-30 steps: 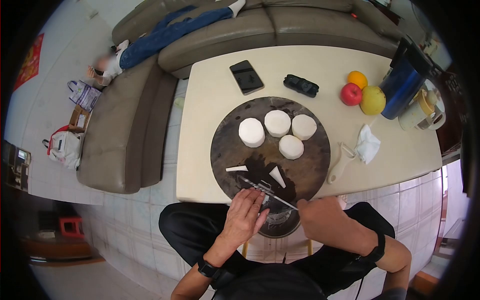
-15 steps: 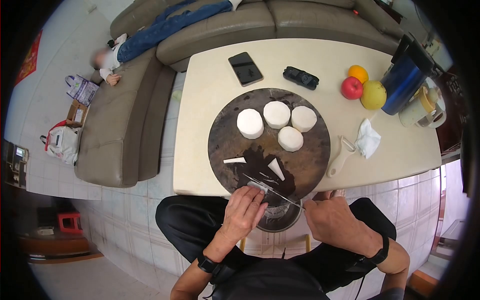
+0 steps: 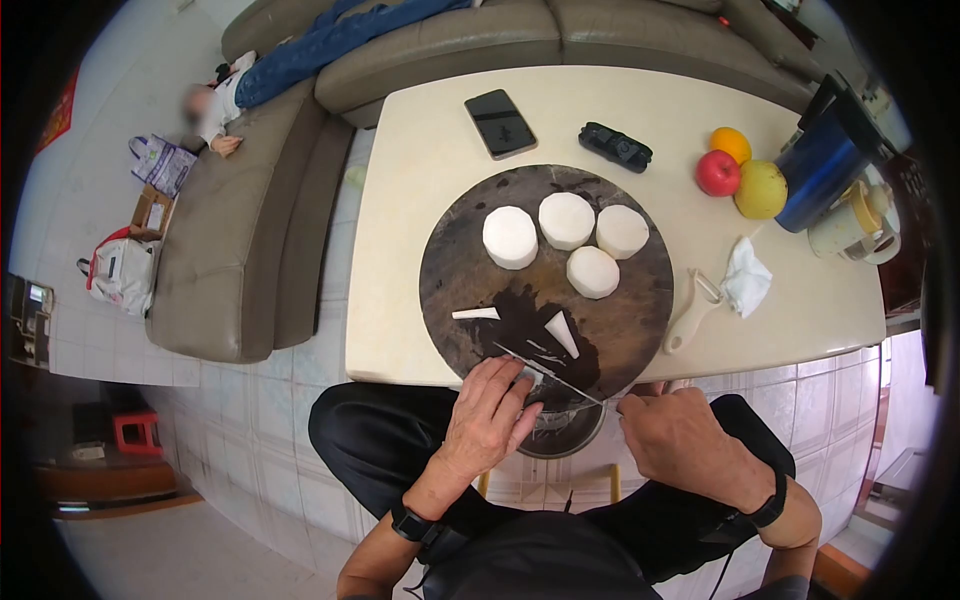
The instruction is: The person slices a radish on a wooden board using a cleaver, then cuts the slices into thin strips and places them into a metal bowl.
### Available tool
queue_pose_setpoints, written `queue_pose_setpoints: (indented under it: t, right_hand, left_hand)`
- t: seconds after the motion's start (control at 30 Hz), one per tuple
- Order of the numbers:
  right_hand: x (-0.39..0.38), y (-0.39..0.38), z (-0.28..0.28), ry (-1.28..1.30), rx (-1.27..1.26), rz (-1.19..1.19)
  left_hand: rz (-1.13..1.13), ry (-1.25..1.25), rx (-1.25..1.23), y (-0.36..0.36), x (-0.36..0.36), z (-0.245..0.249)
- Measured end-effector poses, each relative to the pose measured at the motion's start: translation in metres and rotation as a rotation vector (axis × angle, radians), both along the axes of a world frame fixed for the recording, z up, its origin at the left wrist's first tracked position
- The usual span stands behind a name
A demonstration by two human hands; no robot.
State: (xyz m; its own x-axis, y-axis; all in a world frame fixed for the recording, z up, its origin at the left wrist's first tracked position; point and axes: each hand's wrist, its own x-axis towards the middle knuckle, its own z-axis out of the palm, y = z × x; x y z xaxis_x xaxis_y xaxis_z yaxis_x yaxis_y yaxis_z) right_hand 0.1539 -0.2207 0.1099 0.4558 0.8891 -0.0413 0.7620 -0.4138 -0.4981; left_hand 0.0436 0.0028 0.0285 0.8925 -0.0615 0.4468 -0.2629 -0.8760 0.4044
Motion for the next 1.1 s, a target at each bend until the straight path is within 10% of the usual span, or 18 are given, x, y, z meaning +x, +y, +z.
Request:
queue_pose_setpoints:
  t: [1.1]
  right_hand:
    - [0.018, 0.007, -0.008, 0.096, -0.021, 0.007]
  left_hand:
    - [-0.03, -0.007, -0.117, 0.002, -0.003, -0.008]
